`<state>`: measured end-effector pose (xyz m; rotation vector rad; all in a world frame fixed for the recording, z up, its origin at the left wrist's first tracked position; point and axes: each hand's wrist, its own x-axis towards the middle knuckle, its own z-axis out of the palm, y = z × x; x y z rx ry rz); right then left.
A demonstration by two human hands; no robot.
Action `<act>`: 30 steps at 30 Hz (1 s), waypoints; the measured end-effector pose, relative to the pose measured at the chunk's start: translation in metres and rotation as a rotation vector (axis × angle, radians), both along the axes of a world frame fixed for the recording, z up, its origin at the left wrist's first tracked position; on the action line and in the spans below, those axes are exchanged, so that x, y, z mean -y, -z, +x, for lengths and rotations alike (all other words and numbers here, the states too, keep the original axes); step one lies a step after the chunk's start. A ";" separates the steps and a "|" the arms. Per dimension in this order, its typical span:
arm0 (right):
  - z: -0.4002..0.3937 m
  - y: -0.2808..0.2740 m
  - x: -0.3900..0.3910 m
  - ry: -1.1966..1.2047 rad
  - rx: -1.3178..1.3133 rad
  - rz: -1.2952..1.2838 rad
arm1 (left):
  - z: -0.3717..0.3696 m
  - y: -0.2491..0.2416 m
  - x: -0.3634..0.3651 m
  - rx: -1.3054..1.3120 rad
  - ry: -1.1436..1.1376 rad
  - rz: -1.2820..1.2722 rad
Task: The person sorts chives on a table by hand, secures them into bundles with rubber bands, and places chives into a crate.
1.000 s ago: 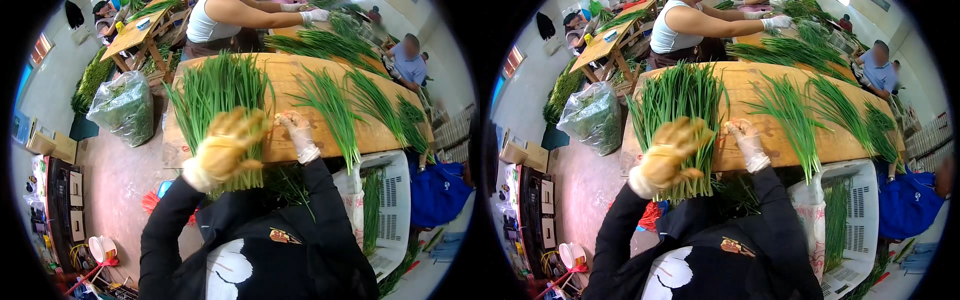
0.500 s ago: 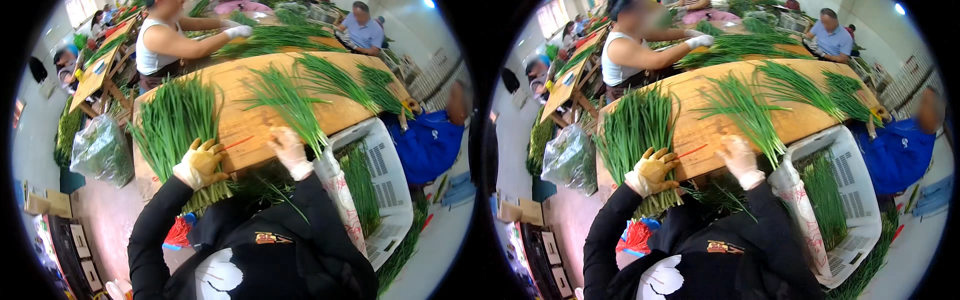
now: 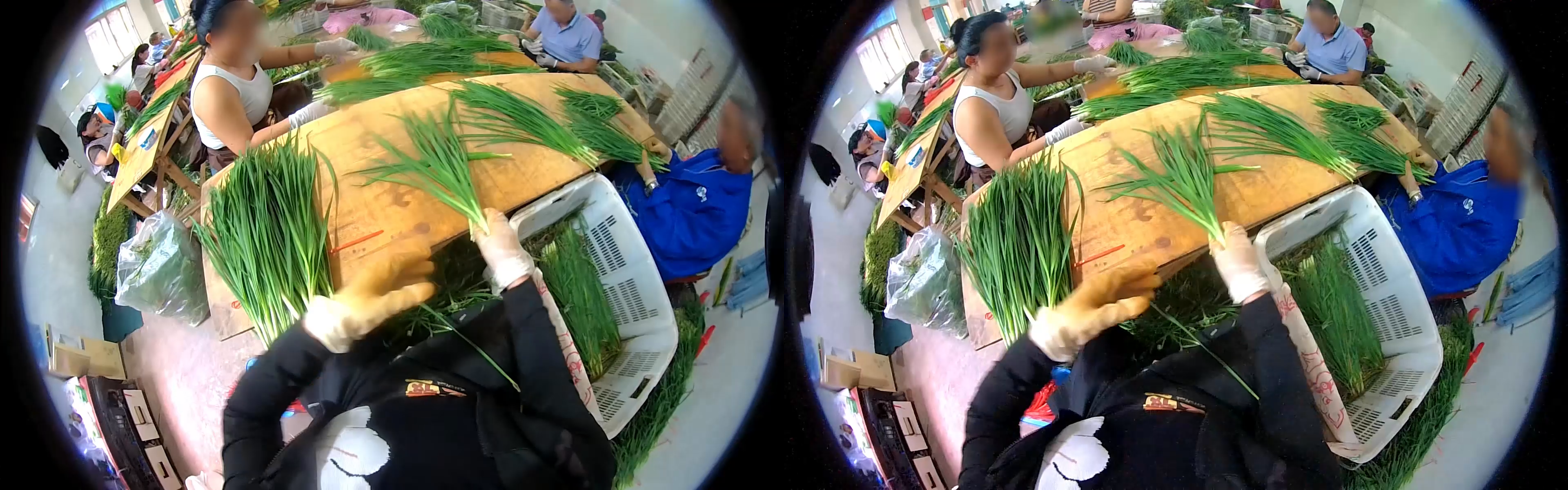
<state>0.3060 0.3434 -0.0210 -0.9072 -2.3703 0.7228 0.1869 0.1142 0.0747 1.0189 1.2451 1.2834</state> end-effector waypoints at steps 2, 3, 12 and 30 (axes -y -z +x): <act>0.003 -0.002 0.038 0.012 -0.025 0.006 | 0.018 0.044 -0.014 0.311 -0.083 -0.200; 0.004 0.000 0.050 -0.079 0.057 0.087 | 0.021 0.065 -0.026 0.438 -0.134 -0.245; 0.053 0.012 0.059 -0.272 -0.209 -0.725 | 0.015 0.145 -0.059 0.676 -0.436 -0.313; 0.013 0.019 0.063 -0.478 0.006 -0.924 | 0.008 0.130 -0.043 0.681 -0.281 -0.208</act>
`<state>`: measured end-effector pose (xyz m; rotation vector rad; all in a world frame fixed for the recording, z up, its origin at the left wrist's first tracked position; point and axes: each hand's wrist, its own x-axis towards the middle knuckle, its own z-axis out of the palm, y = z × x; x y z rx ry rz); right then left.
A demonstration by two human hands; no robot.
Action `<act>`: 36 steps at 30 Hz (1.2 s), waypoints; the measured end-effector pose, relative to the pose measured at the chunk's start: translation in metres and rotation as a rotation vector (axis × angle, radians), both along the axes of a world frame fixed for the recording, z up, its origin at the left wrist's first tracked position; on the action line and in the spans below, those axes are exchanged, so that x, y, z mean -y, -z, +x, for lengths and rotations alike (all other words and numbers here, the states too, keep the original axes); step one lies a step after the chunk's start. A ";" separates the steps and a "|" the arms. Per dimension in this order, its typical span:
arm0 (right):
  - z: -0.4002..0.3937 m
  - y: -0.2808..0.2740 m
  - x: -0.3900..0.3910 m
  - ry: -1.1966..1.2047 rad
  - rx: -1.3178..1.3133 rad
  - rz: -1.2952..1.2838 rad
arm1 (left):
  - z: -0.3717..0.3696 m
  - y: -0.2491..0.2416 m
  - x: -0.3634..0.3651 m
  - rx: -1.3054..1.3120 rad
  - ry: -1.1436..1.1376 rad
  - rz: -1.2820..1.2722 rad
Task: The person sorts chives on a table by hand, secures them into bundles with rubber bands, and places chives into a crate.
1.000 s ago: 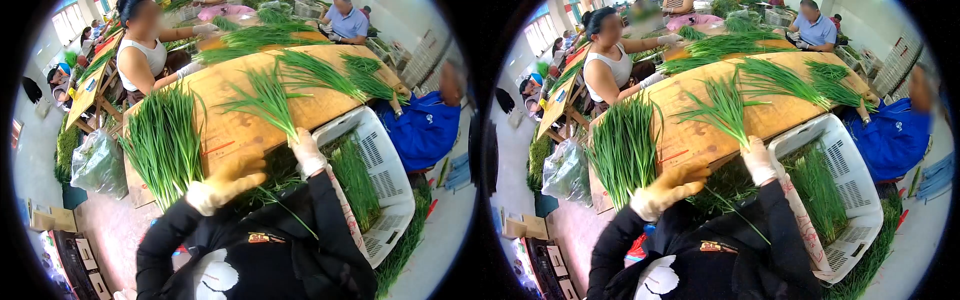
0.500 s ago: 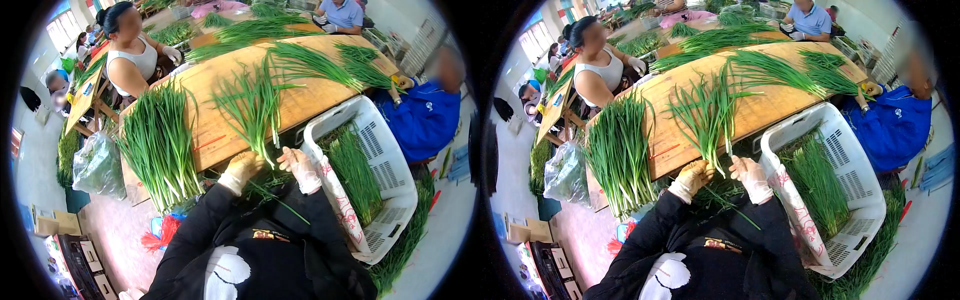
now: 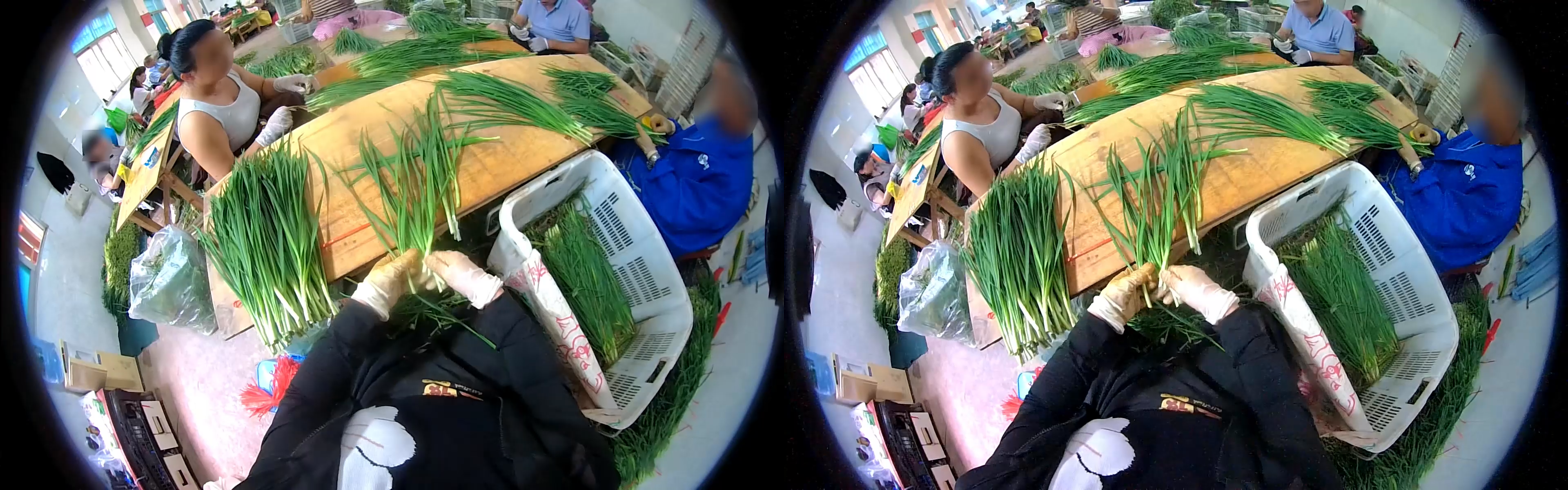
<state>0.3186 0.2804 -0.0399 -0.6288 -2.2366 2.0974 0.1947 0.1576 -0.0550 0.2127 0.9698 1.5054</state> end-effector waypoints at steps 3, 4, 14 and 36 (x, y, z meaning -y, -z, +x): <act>0.006 0.013 -0.004 -0.044 -0.050 -0.079 | -0.006 0.022 -0.004 0.068 -0.065 0.060; 0.009 0.012 -0.005 0.022 -0.021 -0.232 | -0.005 0.025 -0.003 0.067 -0.062 0.058; -0.003 0.012 -0.004 0.160 0.150 0.381 | -0.001 0.006 -0.006 -0.316 -0.023 -0.173; -0.009 0.024 -0.058 0.227 -0.085 -0.054 | -0.004 0.000 -0.023 0.268 -0.110 0.239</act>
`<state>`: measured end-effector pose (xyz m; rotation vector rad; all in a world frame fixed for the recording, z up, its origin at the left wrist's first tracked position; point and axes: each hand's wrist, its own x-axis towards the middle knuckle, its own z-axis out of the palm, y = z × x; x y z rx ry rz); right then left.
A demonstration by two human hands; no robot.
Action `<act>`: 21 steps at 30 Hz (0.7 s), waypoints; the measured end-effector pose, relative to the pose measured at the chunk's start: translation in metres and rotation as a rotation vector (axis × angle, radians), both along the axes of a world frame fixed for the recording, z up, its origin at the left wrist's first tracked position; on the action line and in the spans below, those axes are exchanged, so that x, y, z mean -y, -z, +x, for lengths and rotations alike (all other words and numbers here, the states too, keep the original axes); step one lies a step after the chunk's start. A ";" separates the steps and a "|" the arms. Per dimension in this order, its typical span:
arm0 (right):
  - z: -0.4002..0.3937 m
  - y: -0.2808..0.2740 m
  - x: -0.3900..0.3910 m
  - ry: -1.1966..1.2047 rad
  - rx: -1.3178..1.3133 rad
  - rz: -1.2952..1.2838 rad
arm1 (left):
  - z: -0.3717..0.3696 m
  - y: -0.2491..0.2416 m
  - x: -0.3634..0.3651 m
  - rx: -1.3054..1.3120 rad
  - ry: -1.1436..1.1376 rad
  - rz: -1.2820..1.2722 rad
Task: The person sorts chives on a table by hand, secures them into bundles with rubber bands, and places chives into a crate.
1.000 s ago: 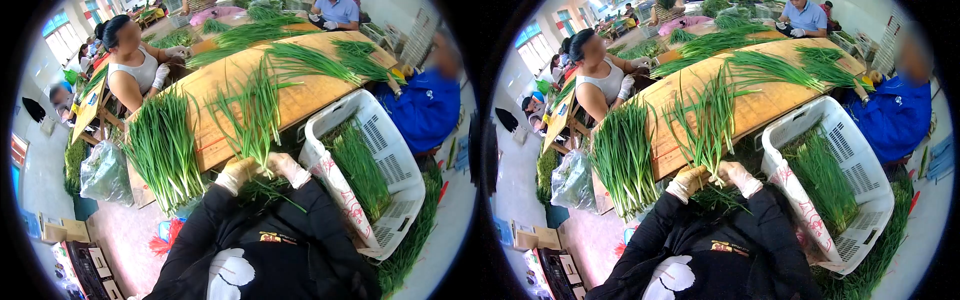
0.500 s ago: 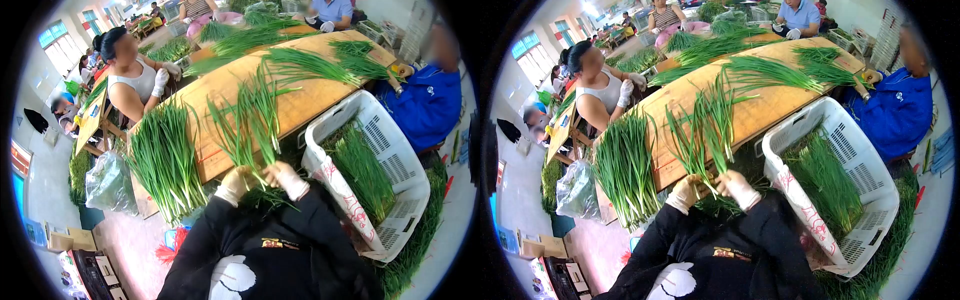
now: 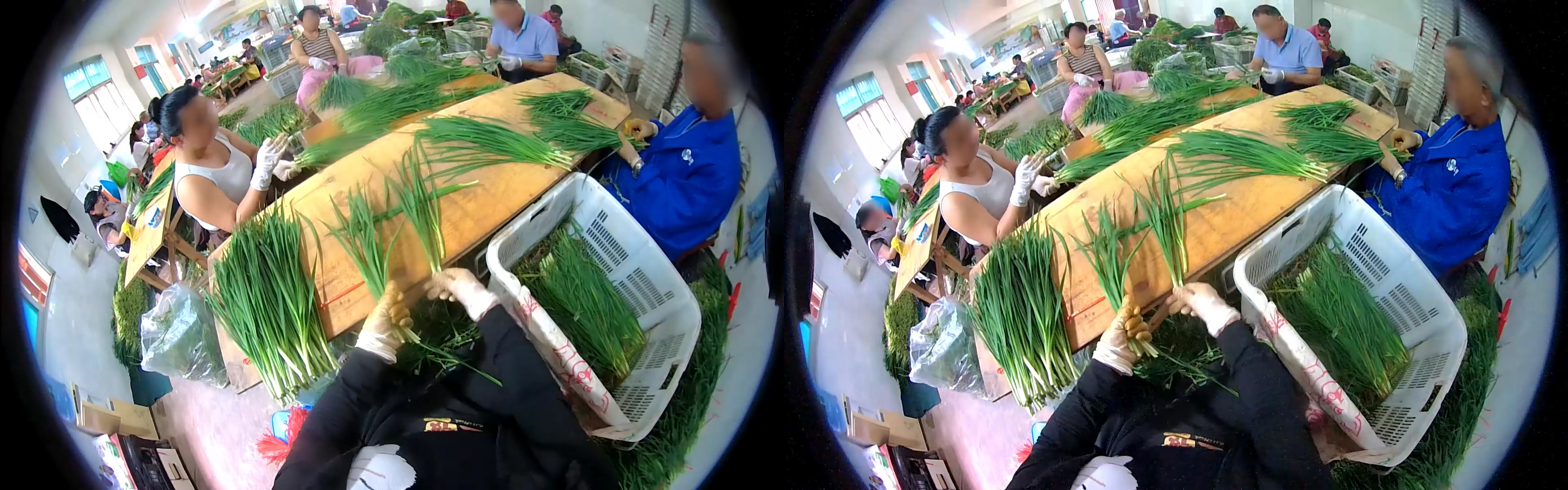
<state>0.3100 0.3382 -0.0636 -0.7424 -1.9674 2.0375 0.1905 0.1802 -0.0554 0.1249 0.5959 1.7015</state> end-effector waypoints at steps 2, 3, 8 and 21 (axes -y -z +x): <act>-0.005 -0.007 0.019 0.112 -0.052 -0.006 | -0.001 -0.009 -0.001 -0.088 -0.135 -0.159; -0.002 -0.022 0.031 0.089 -0.045 0.025 | 0.005 -0.038 -0.006 -0.106 -0.140 -0.292; 0.017 -0.037 0.065 -0.042 -0.099 0.295 | 0.005 -0.035 -0.007 -0.034 -0.103 -0.351; 0.067 -0.011 0.068 -0.218 0.103 0.795 | -0.006 -0.035 0.005 -0.131 0.048 -0.083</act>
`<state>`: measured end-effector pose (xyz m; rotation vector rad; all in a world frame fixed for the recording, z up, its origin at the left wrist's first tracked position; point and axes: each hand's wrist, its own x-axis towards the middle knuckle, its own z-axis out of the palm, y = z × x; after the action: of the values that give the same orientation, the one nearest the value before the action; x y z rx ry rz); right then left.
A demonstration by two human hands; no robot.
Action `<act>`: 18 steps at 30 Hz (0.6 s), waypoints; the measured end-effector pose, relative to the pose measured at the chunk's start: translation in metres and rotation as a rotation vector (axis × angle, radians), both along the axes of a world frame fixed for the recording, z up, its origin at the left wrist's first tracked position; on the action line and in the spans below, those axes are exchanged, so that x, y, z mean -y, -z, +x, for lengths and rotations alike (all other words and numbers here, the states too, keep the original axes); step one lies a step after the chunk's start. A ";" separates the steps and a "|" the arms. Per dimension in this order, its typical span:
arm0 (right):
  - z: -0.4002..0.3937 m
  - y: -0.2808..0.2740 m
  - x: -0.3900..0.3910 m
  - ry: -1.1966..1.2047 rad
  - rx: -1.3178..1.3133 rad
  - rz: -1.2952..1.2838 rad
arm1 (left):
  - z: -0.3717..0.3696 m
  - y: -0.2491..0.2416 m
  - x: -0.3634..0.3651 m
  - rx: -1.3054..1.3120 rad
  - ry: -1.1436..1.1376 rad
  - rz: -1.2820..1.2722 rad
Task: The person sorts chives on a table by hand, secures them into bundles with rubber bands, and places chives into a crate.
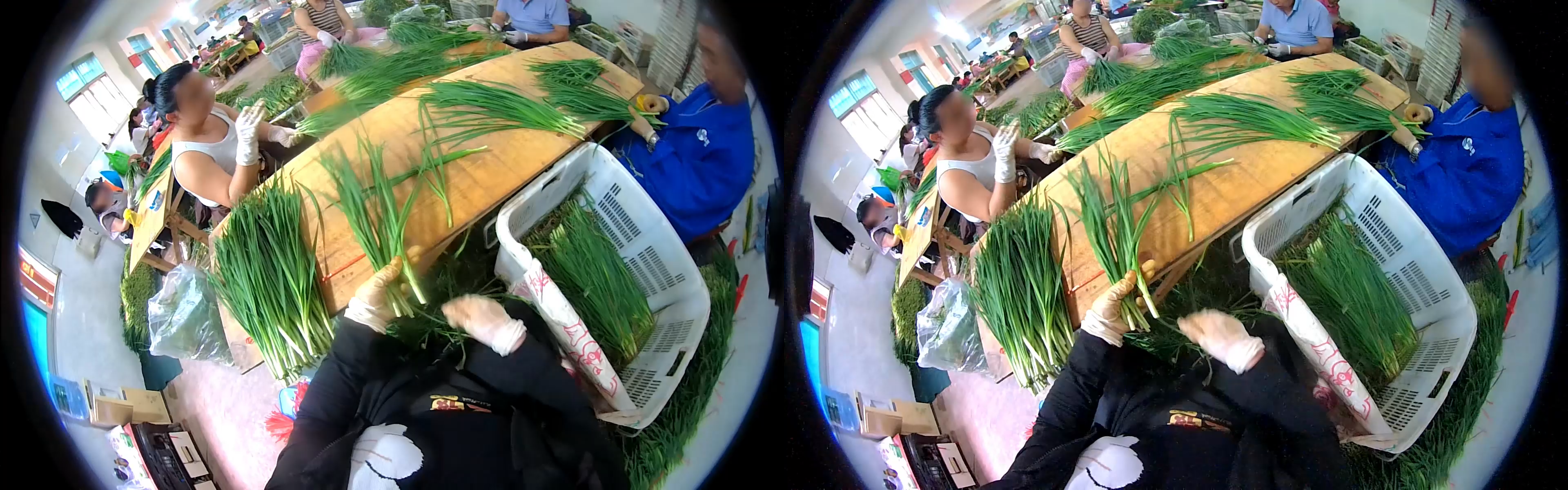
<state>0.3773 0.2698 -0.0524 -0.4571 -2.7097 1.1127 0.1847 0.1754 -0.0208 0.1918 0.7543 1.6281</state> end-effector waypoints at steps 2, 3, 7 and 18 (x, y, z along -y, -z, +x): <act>-0.023 -0.023 -0.004 0.168 -0.180 -0.678 | 0.010 -0.001 0.001 0.025 0.142 0.063; -0.035 -0.032 -0.006 0.188 -0.183 -0.692 | 0.021 -0.009 -0.002 0.010 0.144 0.047; -0.058 -0.013 -0.011 0.185 -0.254 -0.485 | 0.008 0.016 -0.006 -0.174 0.184 -0.003; -0.021 0.014 0.014 0.418 -0.540 0.456 | 0.024 -0.001 -0.022 -0.239 -0.267 -0.194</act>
<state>0.3563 0.2556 -0.0668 -0.5190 -2.1542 0.4076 0.2084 0.1970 -0.0196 0.1521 1.1557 1.7887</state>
